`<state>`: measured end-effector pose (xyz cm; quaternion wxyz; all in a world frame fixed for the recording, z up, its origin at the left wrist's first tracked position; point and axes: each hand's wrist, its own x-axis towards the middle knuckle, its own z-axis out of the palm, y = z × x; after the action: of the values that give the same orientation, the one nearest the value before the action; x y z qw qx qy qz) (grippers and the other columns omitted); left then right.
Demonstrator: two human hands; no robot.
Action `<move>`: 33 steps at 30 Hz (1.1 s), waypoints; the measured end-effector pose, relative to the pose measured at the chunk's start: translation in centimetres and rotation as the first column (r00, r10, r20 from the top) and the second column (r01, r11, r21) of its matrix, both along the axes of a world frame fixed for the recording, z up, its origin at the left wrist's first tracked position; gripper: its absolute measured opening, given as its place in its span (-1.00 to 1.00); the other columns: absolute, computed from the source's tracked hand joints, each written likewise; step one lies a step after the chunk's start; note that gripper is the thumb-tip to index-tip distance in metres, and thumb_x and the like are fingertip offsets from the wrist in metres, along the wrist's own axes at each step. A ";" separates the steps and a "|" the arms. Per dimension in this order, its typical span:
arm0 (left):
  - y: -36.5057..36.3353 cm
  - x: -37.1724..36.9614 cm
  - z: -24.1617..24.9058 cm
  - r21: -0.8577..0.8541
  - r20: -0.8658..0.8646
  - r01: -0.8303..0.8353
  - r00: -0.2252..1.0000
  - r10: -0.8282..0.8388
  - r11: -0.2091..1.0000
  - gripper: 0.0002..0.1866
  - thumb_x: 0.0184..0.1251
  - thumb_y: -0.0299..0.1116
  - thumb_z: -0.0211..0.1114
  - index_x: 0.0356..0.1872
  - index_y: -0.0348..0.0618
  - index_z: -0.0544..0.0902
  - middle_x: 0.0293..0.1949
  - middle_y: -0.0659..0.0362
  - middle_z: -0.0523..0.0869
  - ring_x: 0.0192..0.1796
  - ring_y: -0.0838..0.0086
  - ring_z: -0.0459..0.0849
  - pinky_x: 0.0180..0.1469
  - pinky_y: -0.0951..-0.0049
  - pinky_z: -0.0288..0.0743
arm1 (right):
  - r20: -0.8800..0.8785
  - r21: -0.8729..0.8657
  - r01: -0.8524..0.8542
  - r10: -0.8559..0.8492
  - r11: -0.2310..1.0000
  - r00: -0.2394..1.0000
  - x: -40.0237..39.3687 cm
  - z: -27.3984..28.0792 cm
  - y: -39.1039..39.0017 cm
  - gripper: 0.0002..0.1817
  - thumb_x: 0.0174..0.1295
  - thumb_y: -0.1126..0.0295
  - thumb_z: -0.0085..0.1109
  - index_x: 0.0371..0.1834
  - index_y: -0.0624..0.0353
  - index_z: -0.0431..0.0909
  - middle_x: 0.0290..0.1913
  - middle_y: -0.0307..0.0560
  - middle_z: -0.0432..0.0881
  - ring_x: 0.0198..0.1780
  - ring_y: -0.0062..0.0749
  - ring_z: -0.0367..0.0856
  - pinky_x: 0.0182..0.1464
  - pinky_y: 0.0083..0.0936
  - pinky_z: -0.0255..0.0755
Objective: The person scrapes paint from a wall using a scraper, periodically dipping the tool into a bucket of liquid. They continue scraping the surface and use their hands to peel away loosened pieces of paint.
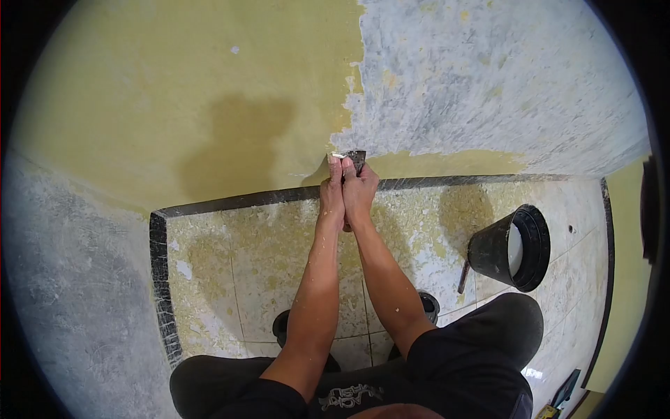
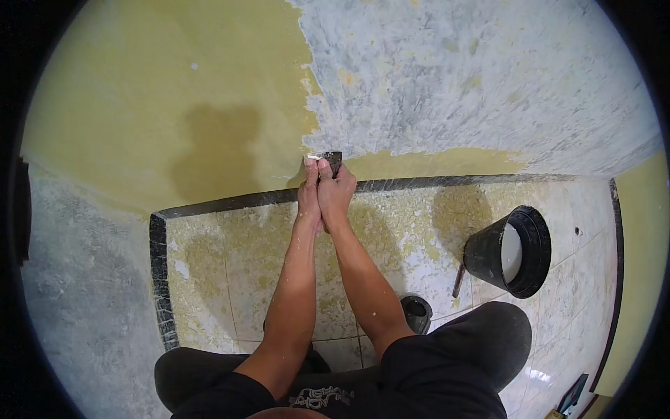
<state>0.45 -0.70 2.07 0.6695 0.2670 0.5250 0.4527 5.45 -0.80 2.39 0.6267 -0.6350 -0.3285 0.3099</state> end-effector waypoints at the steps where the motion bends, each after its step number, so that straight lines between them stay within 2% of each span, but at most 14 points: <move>1: 0.1 0.0 0.6 0.033 -0.028 -0.020 0.999 0.021 0.999 -0.18 0.25 0.37 -0.03 -0.03 -0.36 0.58 -0.13 0.00 0.63 -0.09 0.37 0.57 -0.08 0.37 0.45 | 0.062 0.018 0.003 -0.004 1.000 0.998 -0.1 0.5 0.1 -0.74 0.20 0.34 0.17 -0.44 0.39 0.56 -0.59 0.03 0.58 -0.50 -0.47 0.41 -0.37 -0.39 0.35; 3: 0.7 -0.4 3.3 0.071 -0.056 -0.042 0.997 0.046 0.997 -0.18 0.25 0.37 -0.03 -0.04 -0.37 0.58 -0.16 0.00 0.64 -0.12 0.37 0.58 -0.09 0.37 0.45 | 0.125 0.039 0.001 -0.006 0.999 0.992 -0.3 3.3 0.8 -0.75 0.20 0.35 0.16 -0.44 0.39 0.56 -0.59 0.02 0.57 -0.50 -0.48 0.40 -0.38 -0.40 0.35; 5: 1.0 -1.3 7.7 0.200 0.172 0.015 0.984 -0.050 0.980 -0.21 0.20 0.36 0.06 0.04 -0.28 0.54 -0.09 0.06 0.61 -0.13 0.42 0.58 -0.10 0.41 0.48 | 0.131 0.161 -0.033 0.012 0.986 0.991 -1.0 8.8 0.9 -0.72 0.20 0.32 0.16 -0.44 0.39 0.55 -0.59 0.01 0.57 -0.51 -0.48 0.39 -0.40 -0.41 0.33; 6: 0.9 -1.3 8.8 0.162 0.136 0.004 0.990 -0.026 0.987 -0.21 0.21 0.35 0.07 0.04 -0.28 0.55 -0.09 0.08 0.61 -0.16 0.42 0.58 -0.09 0.41 0.47 | -0.008 0.232 -0.038 0.041 0.972 0.999 -1.3 9.8 0.9 -0.71 0.20 0.29 0.18 -0.43 0.39 0.56 -0.58 -0.01 0.57 -0.51 -0.48 0.39 -0.42 -0.41 0.32; 11: -0.7 0.1 6.2 0.148 -0.102 -0.076 0.991 0.092 0.986 -0.26 0.29 0.28 0.00 -0.08 -0.36 0.62 -0.17 0.01 0.67 -0.17 0.39 0.60 -0.12 0.38 0.46 | 0.020 0.085 -0.013 0.011 0.996 1.000 -0.4 5.2 0.3 -0.73 0.25 0.32 0.15 -0.41 0.36 0.57 -0.57 -0.14 0.56 -0.48 -0.55 0.39 -0.41 -0.48 0.33; 13: -0.9 1.5 3.9 0.088 0.028 -0.152 0.988 0.150 0.984 -0.30 0.34 0.23 -0.03 -0.08 -0.36 0.61 -0.20 0.02 0.68 -0.17 0.40 0.59 -0.12 0.37 0.45 | -0.275 0.110 -0.126 0.152 0.986 0.949 0.8 4.3 -0.3 -0.75 0.30 0.32 0.10 -0.37 0.32 0.57 -0.51 -0.19 0.58 -0.47 -0.57 0.39 -0.39 -0.52 0.34; 14: -1.0 1.9 3.3 0.080 0.030 -0.147 0.989 0.145 0.986 -0.30 0.34 0.23 -0.03 -0.08 -0.36 0.61 -0.20 0.02 0.68 -0.17 0.40 0.59 -0.12 0.37 0.45 | -0.256 0.120 -0.195 0.220 0.973 0.941 2.0 3.3 -0.4 -0.78 0.35 0.35 0.05 -0.30 0.30 0.56 -0.43 -0.22 0.61 -0.45 -0.59 0.40 -0.36 -0.55 0.35; 16: -1.6 2.8 3.9 0.311 0.018 -0.083 0.997 0.081 0.947 -0.34 0.39 0.17 -0.06 -0.09 -0.36 0.61 -0.24 0.03 0.68 -0.19 0.40 0.59 -0.13 0.38 0.45 | -0.188 0.187 -0.180 0.215 0.966 0.958 2.8 5.0 -1.2 -0.78 0.35 0.35 0.03 -0.28 0.31 0.54 -0.43 -0.20 0.61 -0.44 -0.59 0.41 -0.35 -0.54 0.36; 19: -0.8 2.9 4.9 0.309 0.076 -0.099 0.994 0.079 0.946 -0.36 0.42 0.14 -0.08 -0.11 -0.37 0.62 -0.28 0.04 0.68 -0.21 0.40 0.59 -0.14 0.37 0.45 | 0.053 0.312 -0.202 0.195 0.928 0.979 3.4 6.6 -0.8 -0.78 0.36 0.35 0.00 -0.23 0.34 0.49 -0.43 -0.10 0.61 -0.40 -0.53 0.45 -0.30 -0.48 0.39; 21: -0.6 2.5 5.0 0.289 0.033 -0.092 0.996 0.086 0.953 -0.31 0.39 0.20 -0.09 -0.10 -0.36 0.61 -0.29 0.01 0.68 -0.22 0.36 0.60 -0.14 0.33 0.45 | 0.213 0.152 -0.205 0.171 0.967 0.962 3.3 6.9 -0.8 -0.79 0.35 0.37 0.00 -0.22 0.35 0.48 -0.42 -0.04 0.62 -0.38 -0.47 0.47 -0.27 -0.43 0.40; 23: -0.3 1.8 4.2 0.297 -0.213 0.014 0.976 0.052 0.955 -0.24 0.36 0.28 -0.13 -0.10 -0.36 0.61 -0.28 -0.04 0.68 -0.21 0.30 0.61 -0.15 0.28 0.46 | 0.214 0.187 -0.177 0.136 0.966 0.967 2.7 5.0 -0.5 -0.77 0.34 0.36 0.00 -0.22 0.35 0.48 -0.39 0.03 0.62 -0.37 -0.41 0.48 -0.25 -0.40 0.40; 26: -0.4 1.4 1.9 0.215 -0.181 0.047 0.984 -0.007 0.975 -0.20 0.33 0.33 -0.15 -0.11 -0.36 0.61 -0.26 -0.08 0.68 -0.20 0.25 0.62 -0.14 0.25 0.46 | -0.009 0.190 -0.096 0.099 0.977 0.995 1.6 3.4 -0.6 -0.76 0.31 0.35 0.01 -0.20 0.37 0.49 -0.39 0.13 0.61 -0.37 -0.29 0.52 -0.23 -0.39 0.40; 30: -0.6 1.5 2.6 0.074 -0.094 0.036 0.995 -0.029 0.997 -0.25 0.33 0.29 -0.07 -0.04 -0.34 0.59 -0.21 0.00 0.66 -0.18 0.35 0.60 -0.13 0.35 0.47 | 0.145 0.049 -0.087 0.079 0.995 0.986 2.1 3.5 -0.5 -0.79 0.29 0.39 0.02 -0.22 0.37 0.50 -0.38 0.11 0.62 -0.38 -0.28 0.51 -0.23 -0.39 0.40; 33: -0.3 0.8 6.0 0.160 -0.058 0.033 0.998 -0.024 0.987 -0.23 0.30 0.32 -0.05 -0.07 -0.35 0.59 -0.22 0.03 0.66 -0.22 0.38 0.60 -0.16 0.35 0.47 | 0.140 0.152 -0.096 0.075 0.984 0.987 1.4 6.5 0.3 -0.82 0.33 0.41 -0.01 -0.28 0.32 0.51 -0.43 -0.12 0.59 -0.39 -0.50 0.43 -0.27 -0.49 0.36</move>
<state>1.26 -0.96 8.04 0.6371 0.3401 0.5013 0.4765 6.82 -0.47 8.86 0.6377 -0.5879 -0.4205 0.2662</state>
